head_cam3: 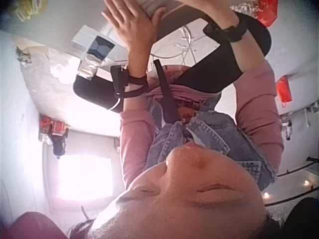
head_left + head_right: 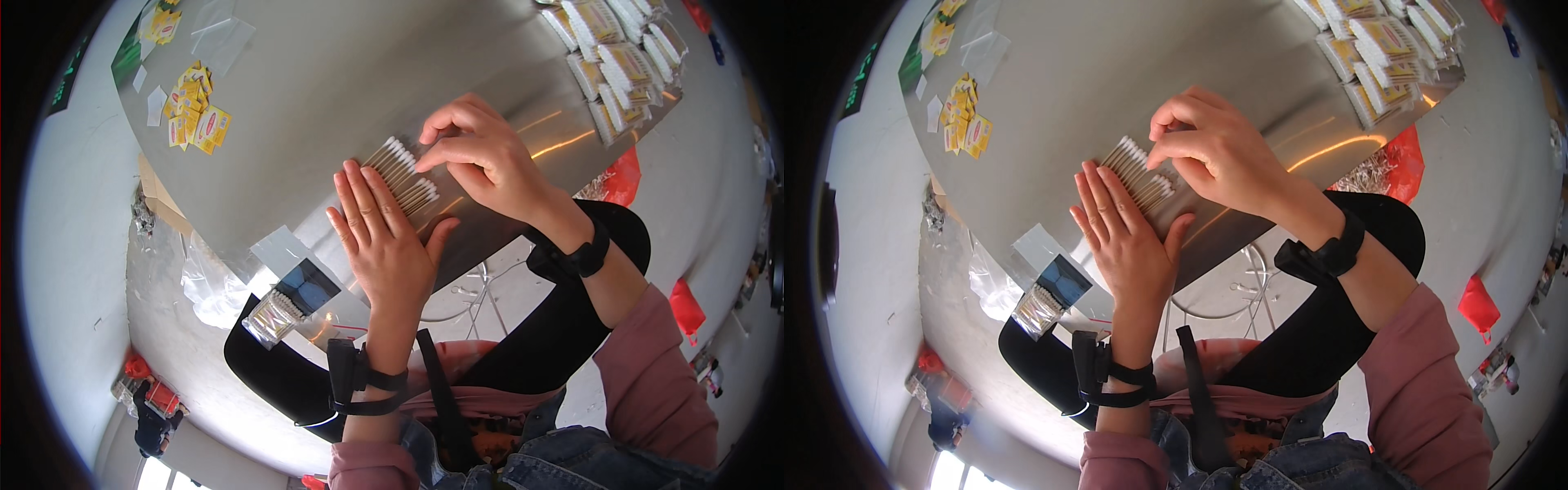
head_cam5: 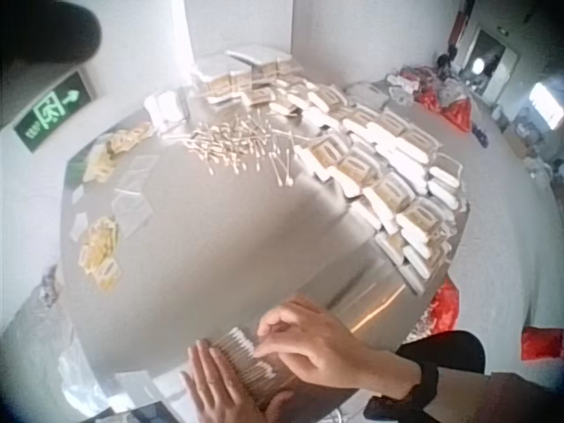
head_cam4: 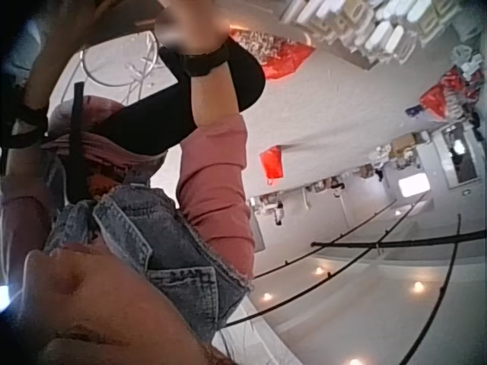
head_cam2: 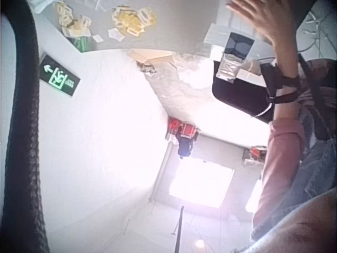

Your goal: Packaging individual cotton swabs into small plastic bags.

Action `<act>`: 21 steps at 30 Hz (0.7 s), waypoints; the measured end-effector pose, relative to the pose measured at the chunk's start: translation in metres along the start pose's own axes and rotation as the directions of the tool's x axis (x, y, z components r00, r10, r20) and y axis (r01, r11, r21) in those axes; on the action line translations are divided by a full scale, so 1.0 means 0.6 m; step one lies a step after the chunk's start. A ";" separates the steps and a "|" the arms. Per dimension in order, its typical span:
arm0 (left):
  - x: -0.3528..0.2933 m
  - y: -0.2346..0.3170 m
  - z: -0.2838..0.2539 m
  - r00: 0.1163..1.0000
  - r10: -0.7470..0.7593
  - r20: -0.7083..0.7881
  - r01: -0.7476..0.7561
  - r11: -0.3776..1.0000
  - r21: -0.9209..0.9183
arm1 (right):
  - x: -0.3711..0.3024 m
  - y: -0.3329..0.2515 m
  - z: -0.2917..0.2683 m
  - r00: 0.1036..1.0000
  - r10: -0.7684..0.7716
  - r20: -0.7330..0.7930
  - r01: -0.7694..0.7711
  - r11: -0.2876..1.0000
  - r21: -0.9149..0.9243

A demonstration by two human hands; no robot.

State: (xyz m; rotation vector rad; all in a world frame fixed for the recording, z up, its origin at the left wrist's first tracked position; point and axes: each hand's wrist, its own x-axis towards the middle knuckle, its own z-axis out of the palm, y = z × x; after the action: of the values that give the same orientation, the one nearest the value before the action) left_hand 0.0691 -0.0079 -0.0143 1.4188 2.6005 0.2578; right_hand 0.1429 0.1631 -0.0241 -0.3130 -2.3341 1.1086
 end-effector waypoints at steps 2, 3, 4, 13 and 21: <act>0.000 0.001 0.000 1.000 -0.001 0.001 0.001 1.000 0.001 | 0.002 0.001 0.000 1.000 -0.010 0.008 0.010 1.000 -0.028; 0.000 0.001 -0.001 1.000 -0.001 0.001 0.001 1.000 0.001 | 0.002 0.001 0.001 1.000 -0.010 0.008 0.010 1.000 -0.028; 0.001 0.001 -0.001 1.000 -0.001 0.001 0.001 1.000 0.004 | 0.002 0.001 0.001 1.000 -0.010 0.013 0.011 0.999 -0.031; 0.000 -0.001 0.000 1.000 -0.002 -0.002 0.002 1.000 0.013 | 0.006 -0.001 0.000 1.000 0.006 -0.001 -0.006 0.999 -0.031; 0.001 0.001 0.002 1.000 -0.004 -0.002 0.004 1.000 0.009 | 0.008 0.001 0.001 1.000 0.005 -0.012 -0.006 0.996 -0.086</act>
State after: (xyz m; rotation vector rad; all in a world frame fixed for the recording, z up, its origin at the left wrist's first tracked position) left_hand 0.0698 -0.0070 -0.0151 1.4169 2.6091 0.2474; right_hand 0.1386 0.1650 -0.0234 -0.3570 -2.3760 1.0074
